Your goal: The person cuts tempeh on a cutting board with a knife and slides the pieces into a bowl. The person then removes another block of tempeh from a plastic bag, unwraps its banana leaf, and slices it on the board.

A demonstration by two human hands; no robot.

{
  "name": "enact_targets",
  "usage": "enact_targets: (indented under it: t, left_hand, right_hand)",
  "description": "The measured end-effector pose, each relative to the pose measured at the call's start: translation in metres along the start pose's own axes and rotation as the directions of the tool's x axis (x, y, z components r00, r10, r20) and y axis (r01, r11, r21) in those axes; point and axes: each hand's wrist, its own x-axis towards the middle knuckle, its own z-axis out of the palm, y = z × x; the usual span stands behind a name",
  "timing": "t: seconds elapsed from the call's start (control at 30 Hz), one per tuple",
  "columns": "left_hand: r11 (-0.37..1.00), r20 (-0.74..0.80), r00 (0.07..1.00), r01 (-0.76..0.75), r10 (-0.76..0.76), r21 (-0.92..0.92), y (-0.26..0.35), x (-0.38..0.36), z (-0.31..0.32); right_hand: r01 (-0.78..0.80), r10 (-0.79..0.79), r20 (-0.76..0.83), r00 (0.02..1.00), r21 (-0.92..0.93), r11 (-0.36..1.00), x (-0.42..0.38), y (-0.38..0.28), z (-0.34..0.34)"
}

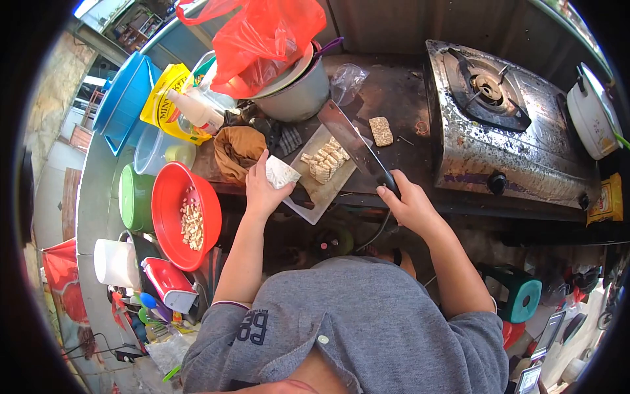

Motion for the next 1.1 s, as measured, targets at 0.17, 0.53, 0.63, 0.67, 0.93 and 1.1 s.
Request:
enact_targets:
  t: [0.17, 0.53, 0.63, 0.67, 0.93, 1.1]
  left_hand:
    - [0.974, -0.085, 0.971, -0.225, 0.222, -0.030, -0.022, 0.034, -0.006]
    - [0.967, -0.147, 0.964, -0.195, 0.219, 0.164, -0.031, 0.026, 0.013]
    - [0.989, -0.206, 0.968, -0.135, 0.143, 0.051, -0.028, 0.017, 0.013]
    - [0.991, -0.221, 0.966, -0.136, 0.137, 0.020, -0.028, 0.014, 0.012]
    - [0.426, -0.029, 0.815, 0.271, -0.578, -0.863, 0.005, -0.069, 0.042]
    - [-0.202, 0.425, 0.626, 0.397, -0.654, -0.896, 0.018, -0.074, 0.034]
  right_hand:
    - [-0.005, 0.009, -0.070, 0.997, 0.056, 0.998, -0.009, 0.005, -0.007]
    - [-0.082, 0.037, -0.151, 0.988, -0.301, 0.950, 0.004, 0.018, -0.017]
    - [-0.102, 0.042, -0.162, 0.986, -0.383, 0.918, 0.017, 0.028, -0.012]
    - [-0.087, 0.016, -0.170, 0.985, -0.416, 0.905, 0.021, 0.030, -0.011]
    - [-0.025, -0.039, -0.117, 0.992, -0.497, 0.867, 0.026, 0.022, -0.007]
    - [-0.035, -0.001, -0.082, 0.997, -0.440, 0.897, 0.029, 0.022, -0.009]
